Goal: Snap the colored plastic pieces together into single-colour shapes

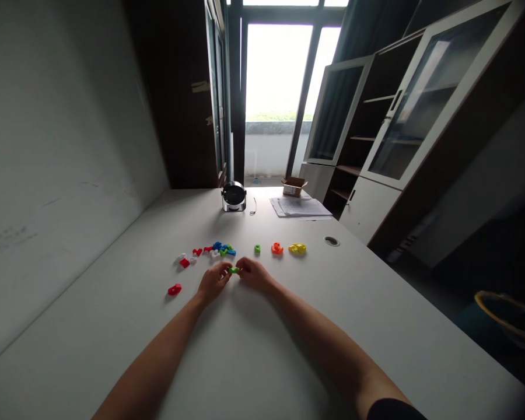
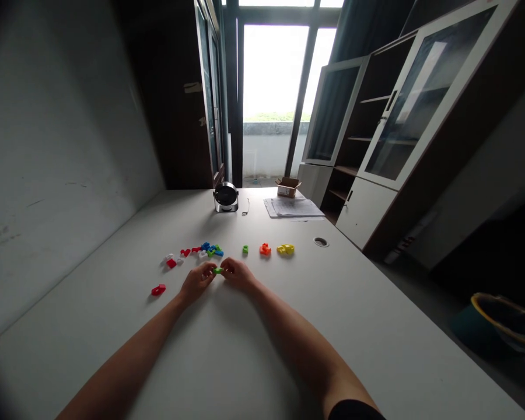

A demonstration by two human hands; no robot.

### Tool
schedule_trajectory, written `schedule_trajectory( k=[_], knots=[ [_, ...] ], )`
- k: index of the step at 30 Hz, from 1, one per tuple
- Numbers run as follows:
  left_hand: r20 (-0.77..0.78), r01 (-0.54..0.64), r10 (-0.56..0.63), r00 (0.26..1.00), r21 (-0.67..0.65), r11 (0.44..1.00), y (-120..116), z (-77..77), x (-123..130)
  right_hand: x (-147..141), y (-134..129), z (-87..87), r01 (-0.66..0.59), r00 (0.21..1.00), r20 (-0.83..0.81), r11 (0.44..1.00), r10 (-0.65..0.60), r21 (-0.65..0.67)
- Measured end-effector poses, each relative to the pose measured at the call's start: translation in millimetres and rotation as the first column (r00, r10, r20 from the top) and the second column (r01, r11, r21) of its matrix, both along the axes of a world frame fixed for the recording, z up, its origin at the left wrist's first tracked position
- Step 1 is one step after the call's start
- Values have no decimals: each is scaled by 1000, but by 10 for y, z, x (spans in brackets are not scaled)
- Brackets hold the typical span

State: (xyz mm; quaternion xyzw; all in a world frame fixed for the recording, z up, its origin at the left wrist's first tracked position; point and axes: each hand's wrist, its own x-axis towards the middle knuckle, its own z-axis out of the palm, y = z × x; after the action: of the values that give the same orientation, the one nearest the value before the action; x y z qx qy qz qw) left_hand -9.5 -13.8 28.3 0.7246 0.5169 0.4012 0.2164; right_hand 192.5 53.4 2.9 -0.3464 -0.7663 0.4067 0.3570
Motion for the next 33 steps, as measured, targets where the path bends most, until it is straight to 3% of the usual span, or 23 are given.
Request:
schedule_trajectory(
  k=[8,21,33],
  knots=[
    [-42,-28,28,999,10,1000,26,-60,-23,38,-77,91,-5,994,112,997,-2,71],
    [-79,-19,21,997,29,999,-6,-27,1,9,-116,84,0,993,115,993,-14,116],
    [-120,-41,42,992,16,999,-33,39,31,19,-206,164,12,976,198,926,-94,377]
  ],
)
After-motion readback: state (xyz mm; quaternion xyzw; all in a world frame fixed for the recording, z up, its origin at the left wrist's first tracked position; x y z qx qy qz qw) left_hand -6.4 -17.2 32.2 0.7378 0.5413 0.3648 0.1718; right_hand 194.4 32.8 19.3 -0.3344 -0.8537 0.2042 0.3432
